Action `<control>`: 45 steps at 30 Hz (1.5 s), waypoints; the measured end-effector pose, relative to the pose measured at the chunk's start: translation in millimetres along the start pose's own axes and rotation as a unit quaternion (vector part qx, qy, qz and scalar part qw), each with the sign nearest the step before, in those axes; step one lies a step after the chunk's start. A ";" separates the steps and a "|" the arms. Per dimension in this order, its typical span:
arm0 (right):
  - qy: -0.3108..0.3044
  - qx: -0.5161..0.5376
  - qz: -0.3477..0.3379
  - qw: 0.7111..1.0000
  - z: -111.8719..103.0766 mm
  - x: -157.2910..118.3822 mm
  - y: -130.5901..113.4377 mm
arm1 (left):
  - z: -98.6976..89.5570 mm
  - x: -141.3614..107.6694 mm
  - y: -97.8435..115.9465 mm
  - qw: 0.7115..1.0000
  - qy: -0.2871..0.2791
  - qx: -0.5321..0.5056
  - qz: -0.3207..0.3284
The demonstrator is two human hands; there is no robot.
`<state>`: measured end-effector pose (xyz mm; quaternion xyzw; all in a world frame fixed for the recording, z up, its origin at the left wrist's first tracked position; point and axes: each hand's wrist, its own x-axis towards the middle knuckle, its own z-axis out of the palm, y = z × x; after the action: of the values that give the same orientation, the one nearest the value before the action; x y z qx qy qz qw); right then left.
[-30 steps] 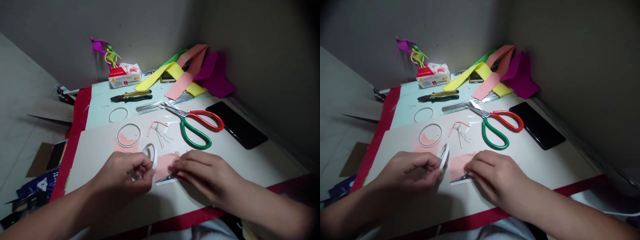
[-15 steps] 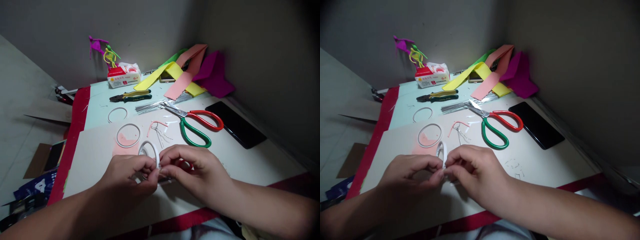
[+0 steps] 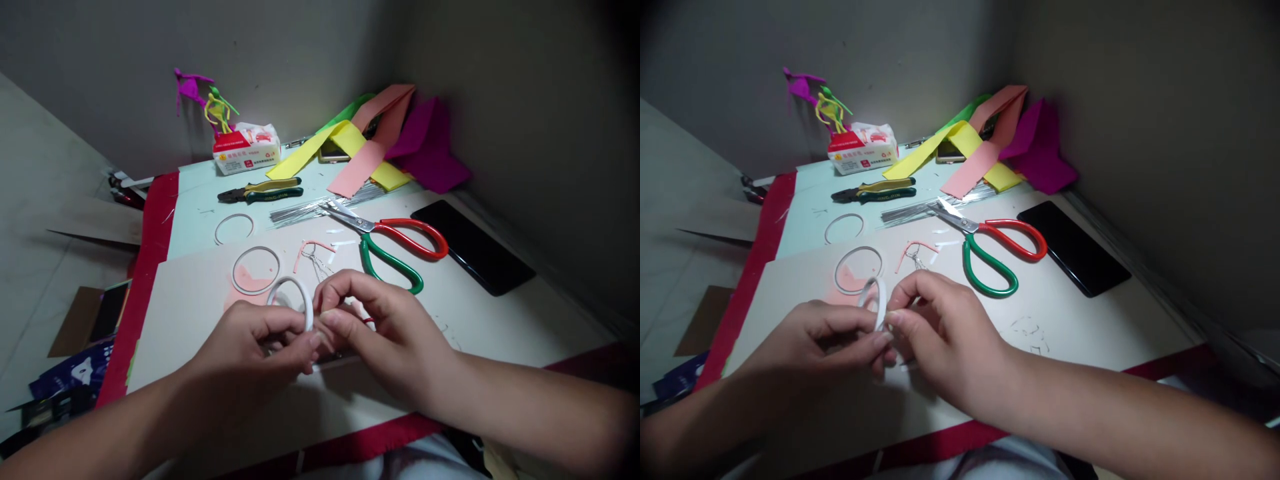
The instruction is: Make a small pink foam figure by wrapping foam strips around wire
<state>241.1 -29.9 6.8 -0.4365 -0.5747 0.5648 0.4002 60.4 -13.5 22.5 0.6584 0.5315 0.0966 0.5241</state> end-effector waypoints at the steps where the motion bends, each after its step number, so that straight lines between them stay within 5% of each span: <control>1: 0.011 -0.033 -0.026 0.999 -3.7 0.0 -1.0 | -1.2 -0.1 -1.0 0.999 0.016 0.029 0.013; 6: 0.087 -0.200 -0.124 0.968 -28.1 -5.6 0.7 | -5.2 -1.7 -6.7 0.969 0.108 0.183 0.123; 12: 0.085 -0.267 -0.062 0.958 -41.5 -21.5 22.6 | -0.8 1.7 -16.7 0.910 0.143 0.307 0.237; 24: 0.084 -0.483 -0.086 0.867 -36.1 -15.1 42.2 | 15.7 11.4 -28.4 0.791 0.228 0.505 0.260; 35: 0.085 -0.499 -0.075 0.859 -35.5 -11.9 45.4 | 15.6 13.0 -37.2 0.761 0.171 0.550 0.299; 45: 0.089 -0.502 -0.069 0.858 -35.5 -11.3 49.4 | 18.4 16.2 -39.3 0.752 0.182 0.563 0.291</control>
<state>280.8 -30.9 -40.7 -0.5860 -0.7706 0.1295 0.2145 56.2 -15.9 -23.5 0.9273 0.3573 0.0453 -0.1017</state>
